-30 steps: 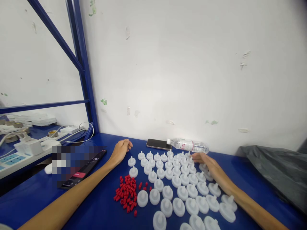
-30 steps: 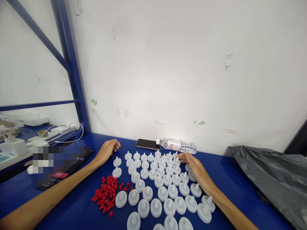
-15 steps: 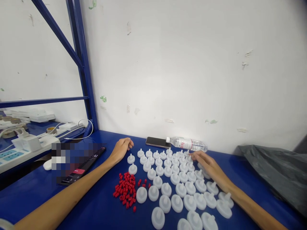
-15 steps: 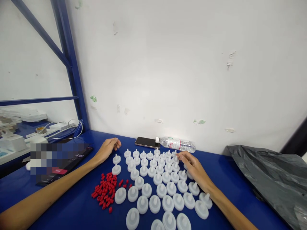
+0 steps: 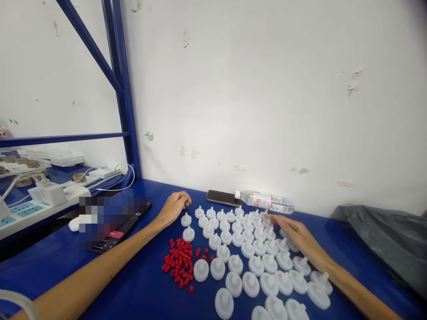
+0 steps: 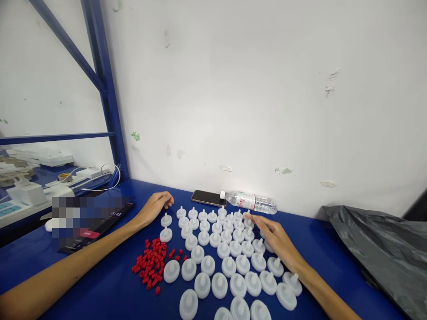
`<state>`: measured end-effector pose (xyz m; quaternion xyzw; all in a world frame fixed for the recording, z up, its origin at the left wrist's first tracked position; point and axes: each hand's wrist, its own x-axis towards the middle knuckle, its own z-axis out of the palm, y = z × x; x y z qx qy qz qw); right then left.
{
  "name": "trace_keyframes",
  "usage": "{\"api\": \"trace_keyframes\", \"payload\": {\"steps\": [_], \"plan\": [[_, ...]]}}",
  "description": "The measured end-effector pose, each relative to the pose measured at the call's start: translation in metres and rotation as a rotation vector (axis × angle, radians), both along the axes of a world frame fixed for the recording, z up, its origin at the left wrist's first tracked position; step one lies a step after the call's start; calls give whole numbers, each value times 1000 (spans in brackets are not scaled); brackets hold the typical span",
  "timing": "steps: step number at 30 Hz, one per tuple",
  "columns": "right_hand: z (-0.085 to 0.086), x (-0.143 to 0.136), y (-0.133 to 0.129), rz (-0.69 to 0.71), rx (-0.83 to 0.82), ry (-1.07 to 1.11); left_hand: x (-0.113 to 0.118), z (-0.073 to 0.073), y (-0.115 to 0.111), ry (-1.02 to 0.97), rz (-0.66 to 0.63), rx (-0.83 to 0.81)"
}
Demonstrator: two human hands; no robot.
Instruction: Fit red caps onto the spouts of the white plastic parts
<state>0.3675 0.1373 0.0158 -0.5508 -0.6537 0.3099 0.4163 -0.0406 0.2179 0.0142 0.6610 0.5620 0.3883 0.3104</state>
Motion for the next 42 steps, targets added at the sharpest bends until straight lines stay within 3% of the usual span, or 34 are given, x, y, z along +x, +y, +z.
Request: {"api": "trace_keyframes", "payload": {"steps": [10,17,22,27,31,36,39,42], "plan": [[0,0,0,9,-18,-26,1,10,-6,108,-79,-14],[4,-2,-3,2,-27,-64,4,14,-10,215,-49,-46],[4,-2,-3,-19,-26,-68,-5,24,-8,348,7,-127],[0,3,-1,-134,20,-27,-19,35,-11,520,27,-276],[-3,6,-1,-231,62,12,-37,53,-17,615,-129,-452],[-5,6,0,-275,91,44,-58,81,-26,631,-475,-574],[-5,5,0,-281,109,52,-57,83,-29,557,-646,-599],[-4,5,1,-283,129,52,-49,76,-30,478,-723,-595]]}}
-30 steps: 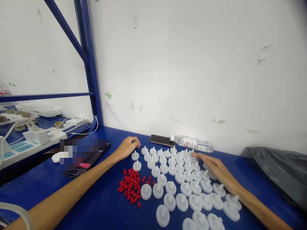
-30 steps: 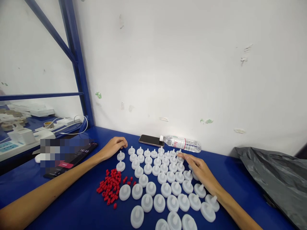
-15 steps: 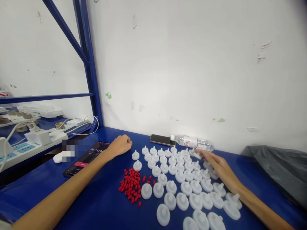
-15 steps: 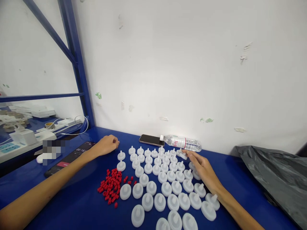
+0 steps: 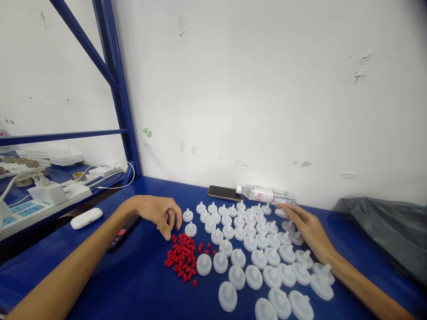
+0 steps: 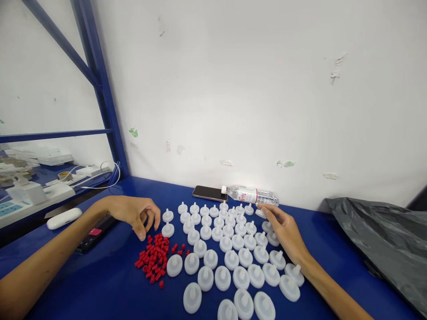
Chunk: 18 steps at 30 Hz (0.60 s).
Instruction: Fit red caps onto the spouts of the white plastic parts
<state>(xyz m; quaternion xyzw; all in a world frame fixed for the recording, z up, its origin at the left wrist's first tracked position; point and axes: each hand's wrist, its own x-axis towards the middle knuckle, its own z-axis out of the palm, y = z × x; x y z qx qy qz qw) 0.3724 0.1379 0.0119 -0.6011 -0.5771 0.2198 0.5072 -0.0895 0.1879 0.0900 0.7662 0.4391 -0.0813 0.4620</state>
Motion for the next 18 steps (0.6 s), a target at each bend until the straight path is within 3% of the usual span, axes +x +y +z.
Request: {"api": "trace_keyframes", "payload": {"steps": [6,11,15,18], "plan": [[1,-1,0,5,23,-13,10,-10,0,-82,-38,30],[-4,1,0,-17,67,-20,11,-5,-5,-144,-54,79],[-3,4,1,-68,127,-44,9,9,-9,-264,24,150],[7,4,-3,-106,179,-102,19,13,-12,-417,168,268]]}}
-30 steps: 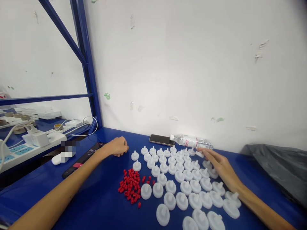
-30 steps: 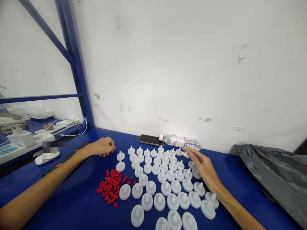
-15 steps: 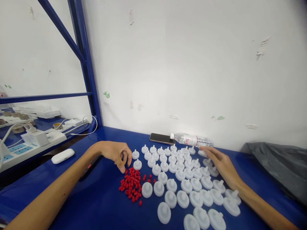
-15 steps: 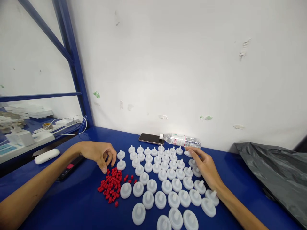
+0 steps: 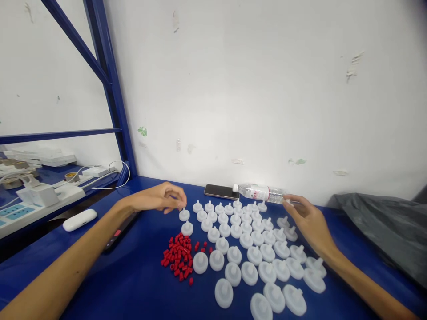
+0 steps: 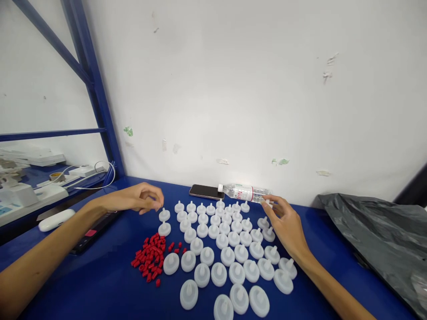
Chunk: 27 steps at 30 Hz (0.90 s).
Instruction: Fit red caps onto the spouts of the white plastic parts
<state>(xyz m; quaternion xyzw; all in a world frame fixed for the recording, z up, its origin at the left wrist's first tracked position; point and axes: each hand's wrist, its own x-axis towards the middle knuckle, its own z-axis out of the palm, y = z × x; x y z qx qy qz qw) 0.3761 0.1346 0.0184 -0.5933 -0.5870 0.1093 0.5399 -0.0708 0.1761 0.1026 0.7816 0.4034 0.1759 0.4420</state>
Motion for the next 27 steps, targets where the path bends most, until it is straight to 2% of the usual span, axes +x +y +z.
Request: {"api": "trace_keyframes", "payload": {"steps": [4,7,10,14,16,22,27], "plan": [[17,-13,-17,9,108,-118,32,-12,-9,-253,227,164],[22,-34,-35,111,282,-374,59,-25,-25,-345,275,205],[19,-61,-54,316,496,-657,77,-36,-43,-368,231,189],[17,-88,-73,482,474,-721,90,-47,-64,-369,173,154],[18,-91,-77,511,460,-740,94,-49,-72,-369,153,136],[21,-87,-78,488,455,-800,102,-47,-89,-361,101,125],[24,-90,-80,508,483,-841,107,-47,-93,-309,84,207]]}}
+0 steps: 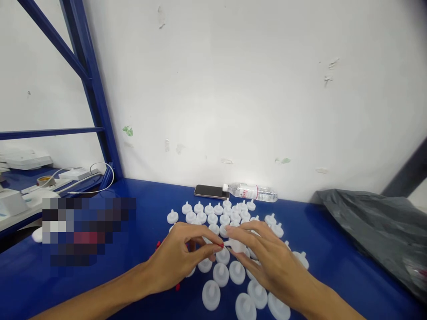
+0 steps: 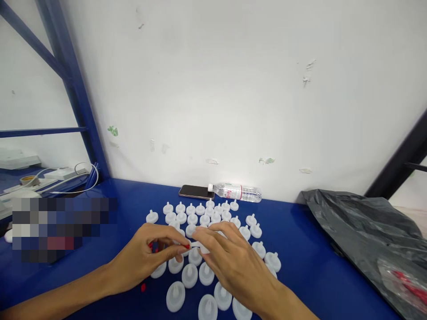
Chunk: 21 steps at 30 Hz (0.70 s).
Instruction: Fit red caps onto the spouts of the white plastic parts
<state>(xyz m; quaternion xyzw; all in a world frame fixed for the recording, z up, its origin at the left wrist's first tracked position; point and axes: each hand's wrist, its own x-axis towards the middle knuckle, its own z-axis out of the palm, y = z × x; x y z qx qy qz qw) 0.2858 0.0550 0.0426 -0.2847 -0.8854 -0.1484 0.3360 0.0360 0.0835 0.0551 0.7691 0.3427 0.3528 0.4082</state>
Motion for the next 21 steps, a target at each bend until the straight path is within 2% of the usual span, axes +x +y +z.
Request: {"api": "trace_keyframes", "payload": {"steps": [8,14,18,21], "plan": [[4,-1,-4,37,57,-39,1,-7,-2,15,-6,103],[9,-3,-7,87,127,-22,1,-3,-5,-21,20,-57],[17,-13,-13,160,216,42,1,4,-10,-92,-88,-165],[17,-19,-16,180,259,85,1,9,-15,-66,-168,-189]]}}
